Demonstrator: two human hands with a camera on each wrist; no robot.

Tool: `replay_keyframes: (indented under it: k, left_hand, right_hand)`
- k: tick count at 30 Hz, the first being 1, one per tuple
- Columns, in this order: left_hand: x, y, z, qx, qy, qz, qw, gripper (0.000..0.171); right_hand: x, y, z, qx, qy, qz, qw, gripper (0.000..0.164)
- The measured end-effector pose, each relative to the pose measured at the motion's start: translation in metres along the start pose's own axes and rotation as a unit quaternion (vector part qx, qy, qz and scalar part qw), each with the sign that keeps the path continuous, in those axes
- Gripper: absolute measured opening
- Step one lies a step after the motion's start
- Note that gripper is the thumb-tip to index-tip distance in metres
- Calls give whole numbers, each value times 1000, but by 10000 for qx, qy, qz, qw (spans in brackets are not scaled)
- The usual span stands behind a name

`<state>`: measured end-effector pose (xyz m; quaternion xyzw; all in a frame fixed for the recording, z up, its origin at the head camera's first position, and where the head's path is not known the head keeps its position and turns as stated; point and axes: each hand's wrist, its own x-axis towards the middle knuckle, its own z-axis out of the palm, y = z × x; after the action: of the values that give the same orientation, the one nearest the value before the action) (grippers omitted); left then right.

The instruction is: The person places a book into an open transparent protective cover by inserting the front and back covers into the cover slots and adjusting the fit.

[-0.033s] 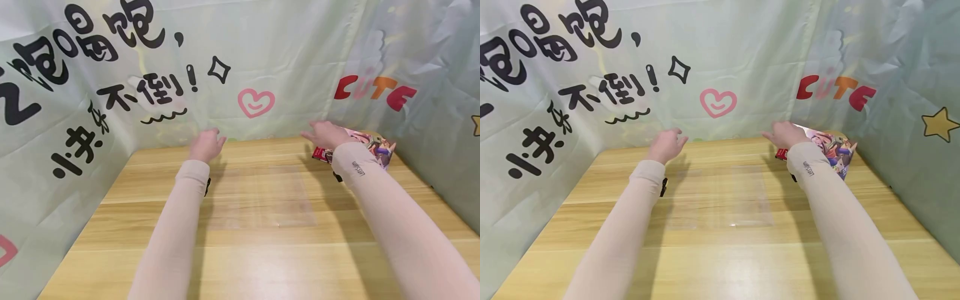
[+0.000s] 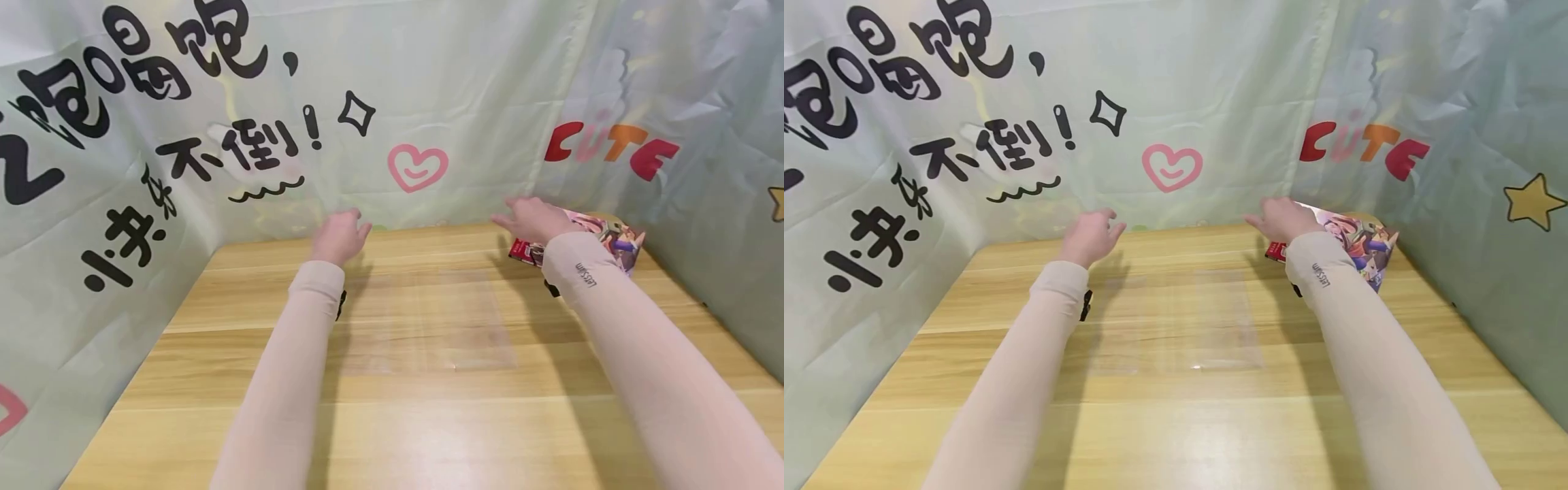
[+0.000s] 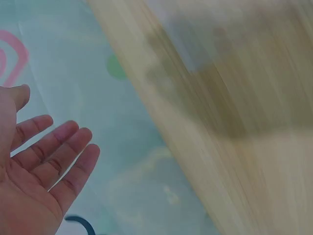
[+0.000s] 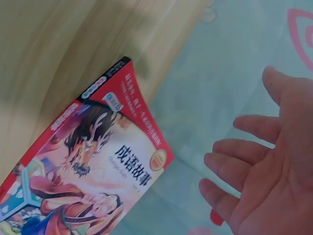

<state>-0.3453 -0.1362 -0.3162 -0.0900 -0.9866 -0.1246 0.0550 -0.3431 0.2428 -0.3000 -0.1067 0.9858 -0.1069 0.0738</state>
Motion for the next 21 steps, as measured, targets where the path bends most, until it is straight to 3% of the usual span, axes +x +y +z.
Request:
replay_keyframes:
  k: [9, 14, 21]
  left_hand:
    - [8, 49, 24, -74, -24, 583, 9983, 38]
    - [7, 86, 42, 30, -200, 789, 9967, 36]
    - [4, 132, 66, 131, -329, 1205, 9921, 27]
  right_hand:
    - [-10, 26, -4, -30, 195, 190, 9996, 77]
    - [-17, 53, -2, 50, 379, 344, 9987, 60]
    - [-36, 94, 1, 90, 375, 773, 9963, 54]
